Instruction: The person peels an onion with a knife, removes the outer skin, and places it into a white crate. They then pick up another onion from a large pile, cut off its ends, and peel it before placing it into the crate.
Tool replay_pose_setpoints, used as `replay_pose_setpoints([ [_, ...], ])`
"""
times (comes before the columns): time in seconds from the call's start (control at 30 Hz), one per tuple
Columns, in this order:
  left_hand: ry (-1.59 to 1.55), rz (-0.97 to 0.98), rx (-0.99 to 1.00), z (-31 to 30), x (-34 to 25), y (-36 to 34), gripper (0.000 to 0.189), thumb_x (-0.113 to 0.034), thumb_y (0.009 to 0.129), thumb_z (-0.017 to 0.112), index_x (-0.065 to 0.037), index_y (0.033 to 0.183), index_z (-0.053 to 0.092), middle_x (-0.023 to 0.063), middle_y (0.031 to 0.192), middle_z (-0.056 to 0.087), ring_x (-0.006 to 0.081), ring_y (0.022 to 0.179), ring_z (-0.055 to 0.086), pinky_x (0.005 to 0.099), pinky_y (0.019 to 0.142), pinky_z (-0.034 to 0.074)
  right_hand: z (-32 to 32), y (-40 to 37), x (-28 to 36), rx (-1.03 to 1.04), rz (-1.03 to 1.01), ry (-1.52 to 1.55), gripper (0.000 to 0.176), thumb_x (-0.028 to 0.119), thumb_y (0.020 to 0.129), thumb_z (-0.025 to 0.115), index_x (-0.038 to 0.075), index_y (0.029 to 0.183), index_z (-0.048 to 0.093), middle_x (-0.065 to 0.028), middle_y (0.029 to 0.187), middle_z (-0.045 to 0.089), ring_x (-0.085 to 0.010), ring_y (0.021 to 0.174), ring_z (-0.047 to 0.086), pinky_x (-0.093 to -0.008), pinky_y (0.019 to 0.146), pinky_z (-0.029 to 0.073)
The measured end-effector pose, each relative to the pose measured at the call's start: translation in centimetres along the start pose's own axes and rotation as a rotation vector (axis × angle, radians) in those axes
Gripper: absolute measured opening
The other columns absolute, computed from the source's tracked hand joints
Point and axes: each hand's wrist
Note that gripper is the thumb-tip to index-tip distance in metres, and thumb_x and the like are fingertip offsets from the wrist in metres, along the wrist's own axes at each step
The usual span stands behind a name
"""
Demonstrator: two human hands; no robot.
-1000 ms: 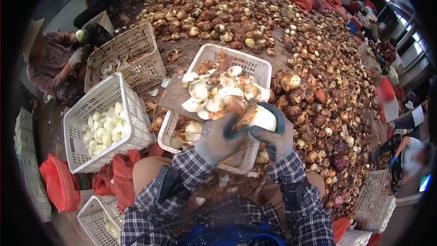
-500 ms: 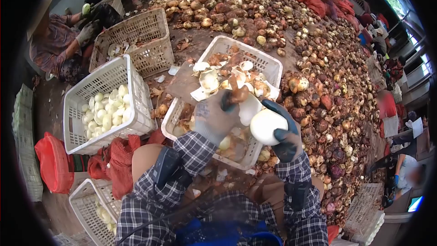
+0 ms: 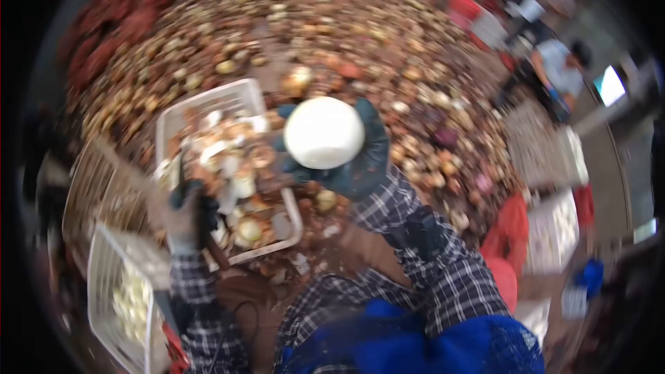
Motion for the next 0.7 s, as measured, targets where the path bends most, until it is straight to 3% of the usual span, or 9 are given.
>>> replay_pose_setpoints([
  [0.07,-0.006,0.099,0.116,-1.1,2.8,1.2,0.029,-0.034,0.093,0.056,-0.007,0.081,0.058,0.0078,0.060,0.059,0.0128,0.039,0.049,0.0259,0.034,0.039,0.7,-5.1,2.4,-0.109,-0.189,-0.191,0.091,0.061,0.082,0.055,-0.008,0.137,0.031,-0.0366,0.121,0.048,-0.0472,0.101,0.059,-0.0502,0.076,0.057],
  [0.17,0.088,-0.069,0.090,0.2,3.3,1.5,0.024,-0.029,0.089,0.059,-0.005,0.091,0.057,0.0092,0.064,0.063,0.0131,0.038,0.049,0.0266,0.034,0.041,1.5,-15.6,4.7,-0.534,-0.610,-0.340,0.081,0.055,0.083,0.058,-0.005,0.133,0.039,-0.0317,0.122,0.051,-0.0469,0.104,0.057,-0.0524,0.082,0.055],
  [0.3,0.124,-0.072,0.126,2.4,3.7,0.3,0.016,-0.020,0.084,0.060,-0.004,0.089,0.059,0.0099,0.067,0.064,0.0119,0.039,0.048,0.0248,0.034,0.041,3.2,-32.7,8.0,-0.972,-0.722,-0.676,0.067,0.046,0.083,0.061,-0.001,0.129,0.046,-0.0205,0.124,0.055,-0.0365,0.110,0.058,-0.0553,0.092,0.048],
  [0.4,0.148,-0.079,0.203,3.3,3.7,0.0,0.015,-0.018,0.082,0.061,-0.003,0.088,0.060,0.0101,0.069,0.064,0.0123,0.039,0.048,0.0262,0.035,0.042,4.5,-45.9,7.9,-1.319,-0.561,-0.804,0.051,0.021,0.080,0.066,-0.004,0.123,0.052,-0.0166,0.108,0.064,-0.0298,0.097,0.065,-0.0446,0.082,0.055],
  [0.47,0.206,-0.077,0.232,4.2,4.1,0.1,0.015,-0.017,0.083,0.060,-0.003,0.087,0.060,0.0099,0.069,0.064,0.0125,0.039,0.049,0.0265,0.036,0.042,4.8,-51.4,6.5,-1.636,-0.231,-0.953,0.045,0.019,0.077,0.067,-0.005,0.114,0.060,-0.0129,0.096,0.067,-0.0225,0.084,0.066,-0.0358,0.074,0.055],
  [0.53,0.218,-0.076,0.239,3.7,4.4,0.6,0.015,-0.016,0.084,0.059,-0.002,0.088,0.059,0.0102,0.069,0.065,0.0130,0.039,0.049,0.0265,0.036,0.042,4.1,-54.0,7.3,-2.041,0.474,-1.386,0.055,0.032,0.073,0.074,-0.005,0.112,0.061,-0.0127,0.087,0.067,-0.0171,0.070,0.062,-0.0321,0.064,0.052],
  [0.57,0.209,-0.087,0.254,3.6,4.5,0.6,0.014,-0.016,0.085,0.059,-0.002,0.089,0.059,0.0105,0.070,0.065,0.0133,0.039,0.049,0.0263,0.035,0.042,4.9,-50.6,6.9,-2.235,0.232,-1.467,0.054,0.033,0.073,0.076,-0.005,0.110,0.062,-0.0113,0.085,0.067,-0.0161,0.067,0.061,-0.0294,0.061,0.051],
  [0.63,0.077,-0.158,0.242,3.4,4.7,0.3,0.012,-0.012,0.086,0.056,-0.002,0.092,0.058,0.0132,0.073,0.066,0.0151,0.040,0.051,0.0280,0.036,0.044,1.8,-49.9,9.4,-1.911,-0.331,-1.500,0.043,0.019,0.076,0.075,-0.005,0.109,0.062,-0.0076,0.086,0.066,-0.0129,0.069,0.060,-0.0267,0.059,0.050],
  [0.7,0.007,-0.192,0.231,3.3,4.8,0.4,0.011,-0.007,0.085,0.054,-0.002,0.094,0.056,0.0166,0.076,0.067,0.0179,0.040,0.053,0.0307,0.036,0.047,4.5,-39.1,11.2,-1.649,-0.455,-1.352,0.037,0.014,0.080,0.070,-0.002,0.113,0.062,-0.0056,0.095,0.065,-0.0102,0.080,0.059,-0.0227,0.071,0.048],
])
Point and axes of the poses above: each hand's wrist, its own y-axis towards the middle knuckle, its own z-axis out of the palm, x = y × z
